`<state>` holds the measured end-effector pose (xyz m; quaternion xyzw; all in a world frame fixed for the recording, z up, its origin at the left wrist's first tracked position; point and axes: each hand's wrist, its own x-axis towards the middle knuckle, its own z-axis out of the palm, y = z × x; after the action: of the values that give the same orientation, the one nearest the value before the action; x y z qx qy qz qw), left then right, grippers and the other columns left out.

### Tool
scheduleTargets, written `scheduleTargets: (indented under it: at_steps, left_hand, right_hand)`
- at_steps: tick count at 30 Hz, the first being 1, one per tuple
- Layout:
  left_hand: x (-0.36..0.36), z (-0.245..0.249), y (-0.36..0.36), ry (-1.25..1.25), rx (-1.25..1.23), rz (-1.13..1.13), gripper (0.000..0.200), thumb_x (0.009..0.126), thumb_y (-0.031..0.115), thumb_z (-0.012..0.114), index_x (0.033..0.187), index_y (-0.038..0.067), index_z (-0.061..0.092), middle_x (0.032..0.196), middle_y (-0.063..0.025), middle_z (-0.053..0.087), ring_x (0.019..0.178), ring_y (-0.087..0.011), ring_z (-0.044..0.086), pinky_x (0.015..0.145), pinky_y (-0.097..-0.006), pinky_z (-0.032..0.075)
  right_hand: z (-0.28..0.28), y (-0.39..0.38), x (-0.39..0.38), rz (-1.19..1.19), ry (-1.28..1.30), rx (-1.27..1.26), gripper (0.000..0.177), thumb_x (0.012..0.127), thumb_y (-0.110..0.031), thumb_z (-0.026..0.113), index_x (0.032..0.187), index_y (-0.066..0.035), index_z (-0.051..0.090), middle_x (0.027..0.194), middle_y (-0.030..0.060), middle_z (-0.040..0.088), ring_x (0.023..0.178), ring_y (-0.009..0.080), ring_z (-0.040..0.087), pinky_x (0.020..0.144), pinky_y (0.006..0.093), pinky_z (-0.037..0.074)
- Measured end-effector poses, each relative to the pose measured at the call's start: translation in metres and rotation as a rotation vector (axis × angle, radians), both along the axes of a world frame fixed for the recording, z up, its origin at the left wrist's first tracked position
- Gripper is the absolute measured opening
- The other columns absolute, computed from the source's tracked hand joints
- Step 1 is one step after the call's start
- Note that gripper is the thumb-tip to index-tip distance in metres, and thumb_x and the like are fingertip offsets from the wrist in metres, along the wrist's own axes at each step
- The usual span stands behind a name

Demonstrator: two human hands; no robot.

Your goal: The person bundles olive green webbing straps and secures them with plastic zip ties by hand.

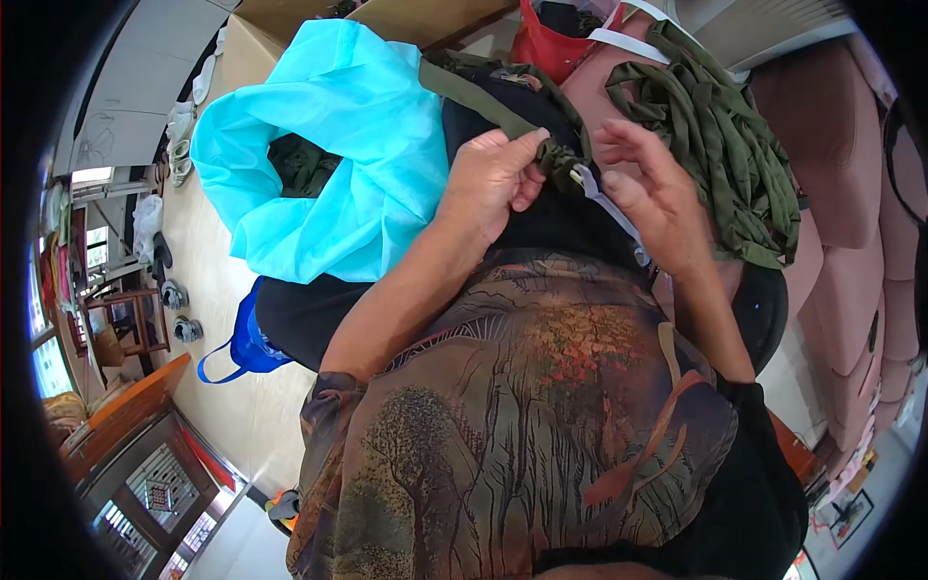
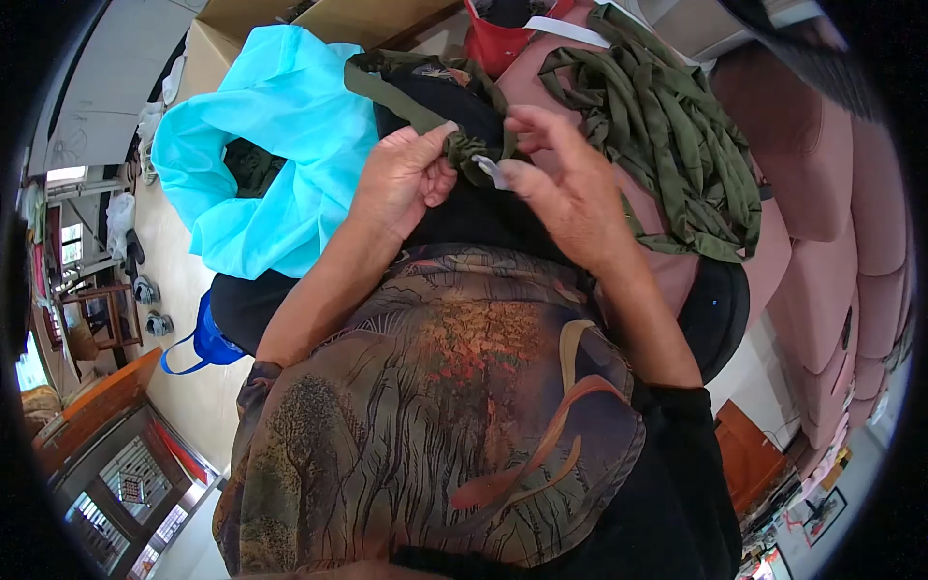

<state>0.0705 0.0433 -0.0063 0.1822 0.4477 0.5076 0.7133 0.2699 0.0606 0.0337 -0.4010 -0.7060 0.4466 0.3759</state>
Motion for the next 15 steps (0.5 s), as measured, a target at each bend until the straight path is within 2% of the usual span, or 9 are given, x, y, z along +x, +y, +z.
scheduleTargets:
  at_steps: [3, 4, 6, 8, 9, 12, 15]
  left_hand:
    - [0.014, 0.005, -0.008, 0.128, 0.022, -0.03, 0.023, 0.09, 0.021, 0.067, 0.077, 0.006, 0.055, 0.062, -0.0046, 0.058, 0.046, -0.0109, 0.052, 0.04, -0.0222, 0.036]
    - [0.015, 0.007, -0.009, 0.175, 0.027, -0.039, 0.023, 0.09, 0.021, 0.067, 0.078, 0.006, 0.054, 0.061, -0.0046, 0.058, 0.045, -0.0106, 0.052, 0.04, -0.0221, 0.036]
    - [0.005, 0.01, -0.008, 0.251, -0.006, -0.05, 0.027, 0.092, 0.027, 0.064, 0.078, 0.005, 0.055, 0.065, -0.0056, 0.06, 0.047, -0.0104, 0.053, 0.04, -0.0217, 0.037]
    - [-0.01, 0.014, -0.008, 0.327, -0.045, -0.068, 0.033, 0.093, 0.034, 0.062, 0.079, 0.005, 0.055, 0.068, -0.0066, 0.061, 0.049, -0.0102, 0.054, 0.041, -0.0214, 0.038]
    - [-0.019, 0.018, -0.003, 0.24, -0.115, 0.007, 0.037, 0.094, 0.038, 0.059, 0.08, 0.004, 0.056, 0.071, -0.0069, 0.062, 0.051, -0.01, 0.055, 0.041, -0.0212, 0.037]
    - [-0.042, 0.009, 0.009, 0.146, -0.046, 0.147, 0.034, 0.091, 0.036, 0.064, 0.081, 0.005, 0.054, 0.071, -0.0082, 0.061, 0.049, -0.0108, 0.053, 0.038, -0.0218, 0.037]
    - [-0.045, -0.008, 0.012, 0.048, -0.018, 0.17, 0.03, 0.09, 0.032, 0.066, 0.08, 0.006, 0.054, 0.068, -0.0079, 0.06, 0.048, -0.0119, 0.053, 0.038, -0.0222, 0.036]
  right_hand:
    - [-0.017, 0.003, -0.009, 0.139, -0.189, 0.041, 0.032, 0.089, -0.019, 0.064, 0.116, -0.004, 0.057, 0.096, 0.0153, 0.065, 0.084, 0.0281, 0.064, 0.074, 0.0329, 0.05]
    - [-0.014, 0.002, -0.01, 0.143, -0.269, -0.016, 0.024, 0.088, -0.019, 0.064, 0.106, -0.004, 0.059, 0.086, 0.018, 0.063, 0.076, 0.0353, 0.062, 0.067, 0.0354, 0.048]
    - [-0.017, 0.001, -0.006, 0.153, -0.359, 0.019, 0.018, 0.088, -0.017, 0.064, 0.099, -0.003, 0.06, 0.08, 0.0179, 0.062, 0.072, 0.0365, 0.062, 0.061, 0.0377, 0.047]
    - [-0.013, -0.003, -0.001, 0.132, -0.351, -0.01, 0.017, 0.088, -0.016, 0.064, 0.098, -0.003, 0.06, 0.078, 0.0184, 0.061, 0.069, 0.0354, 0.061, 0.059, 0.0377, 0.046]
    - [-0.012, -0.008, 0.002, 0.119, -0.349, -0.025, 0.017, 0.087, -0.015, 0.065, 0.097, -0.003, 0.06, 0.077, 0.0186, 0.061, 0.067, 0.0349, 0.061, 0.058, 0.0377, 0.046]
    - [-0.007, -0.021, 0.006, 0.11, -0.341, 0.025, 0.015, 0.086, -0.012, 0.066, 0.096, -0.002, 0.06, 0.074, 0.0177, 0.06, 0.064, 0.0323, 0.061, 0.058, 0.0356, 0.046]
    - [-0.003, -0.028, 0.005, 0.137, -0.339, 0.094, 0.02, 0.085, -0.008, 0.066, 0.104, -0.003, 0.06, 0.074, 0.0167, 0.061, 0.064, 0.0287, 0.062, 0.059, 0.0342, 0.047]
